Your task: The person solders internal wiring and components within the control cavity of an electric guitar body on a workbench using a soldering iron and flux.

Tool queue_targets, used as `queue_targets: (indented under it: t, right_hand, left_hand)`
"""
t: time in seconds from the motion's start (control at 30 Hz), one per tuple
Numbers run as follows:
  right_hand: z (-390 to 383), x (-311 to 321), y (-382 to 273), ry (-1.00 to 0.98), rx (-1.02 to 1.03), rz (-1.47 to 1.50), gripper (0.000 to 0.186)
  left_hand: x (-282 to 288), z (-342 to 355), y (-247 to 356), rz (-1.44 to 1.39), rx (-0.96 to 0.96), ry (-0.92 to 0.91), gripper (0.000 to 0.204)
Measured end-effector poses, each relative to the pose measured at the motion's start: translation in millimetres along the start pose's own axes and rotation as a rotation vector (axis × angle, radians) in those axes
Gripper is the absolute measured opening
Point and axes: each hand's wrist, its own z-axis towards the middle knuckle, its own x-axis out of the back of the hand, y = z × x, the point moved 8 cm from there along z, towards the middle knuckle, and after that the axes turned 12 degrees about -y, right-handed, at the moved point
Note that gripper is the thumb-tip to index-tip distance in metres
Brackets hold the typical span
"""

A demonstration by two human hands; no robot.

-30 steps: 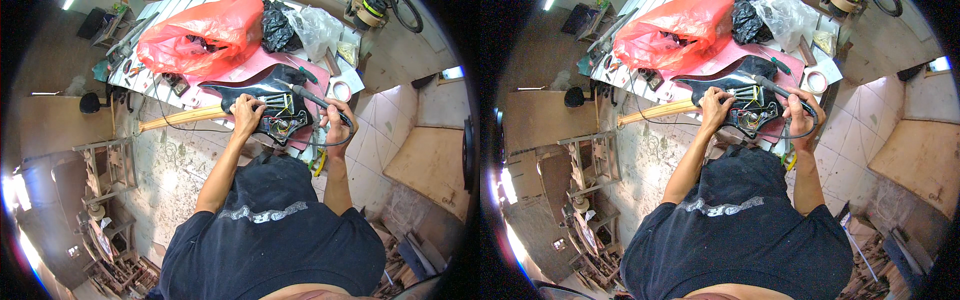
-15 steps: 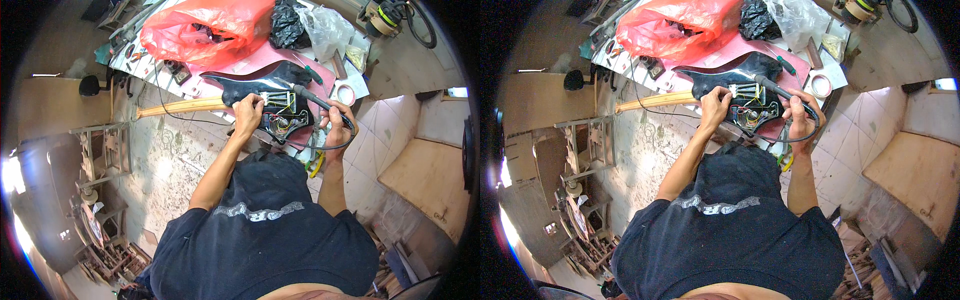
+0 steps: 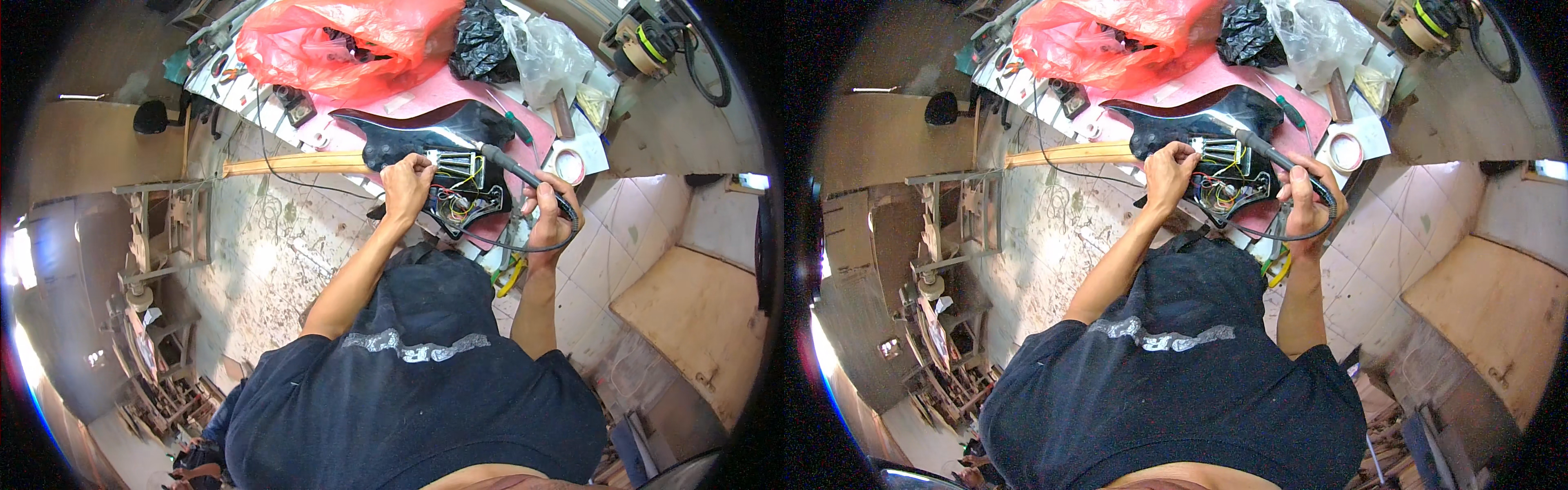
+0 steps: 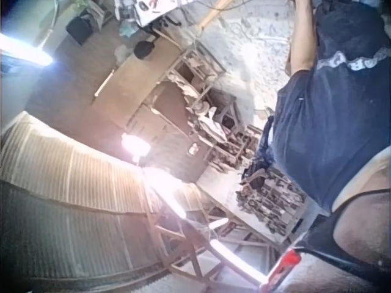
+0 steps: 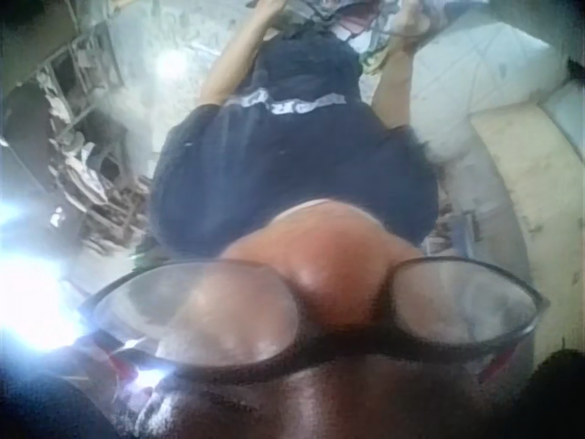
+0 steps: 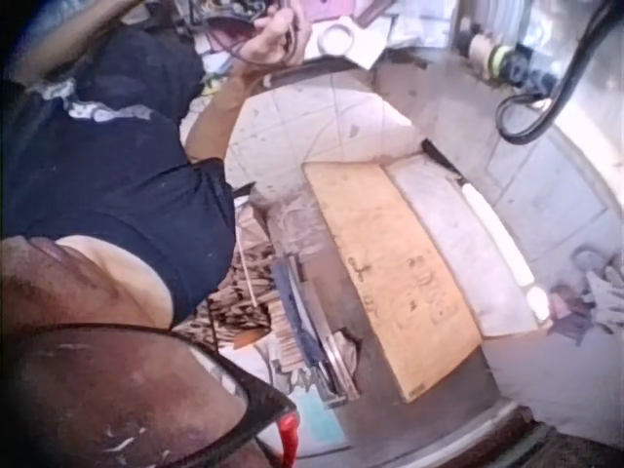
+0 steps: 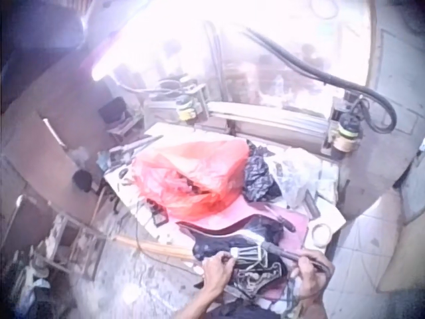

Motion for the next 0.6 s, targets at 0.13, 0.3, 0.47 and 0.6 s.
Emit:
queue_targets:
  t: [0.13, 0.3, 0.47, 0.6]
  right_hand:
    - [9, -1, 5, -0.062, -0.008, -0.06, 0.025]
    - [29, -8, 10, -0.182, -0.02, -0.089, 0.026]
    - [58, -6, 28, -0.303, -0.082, -0.013, 0.024]
    - [77, -12, 31, -0.397, -0.088, -0.014, 0.023]
  left_hand:
    - [-1, -4, 3, 0.03, -0.025, 0.014, 0.018]
    - [0, -13, 7, 0.1, -0.083, 0.102, 0.016]
    - [4, -8, 5, 0.019, 0.093, 0.12, 0.021]
    - [7, 2, 1, 0.093, 0.197, 0.105, 0.025]
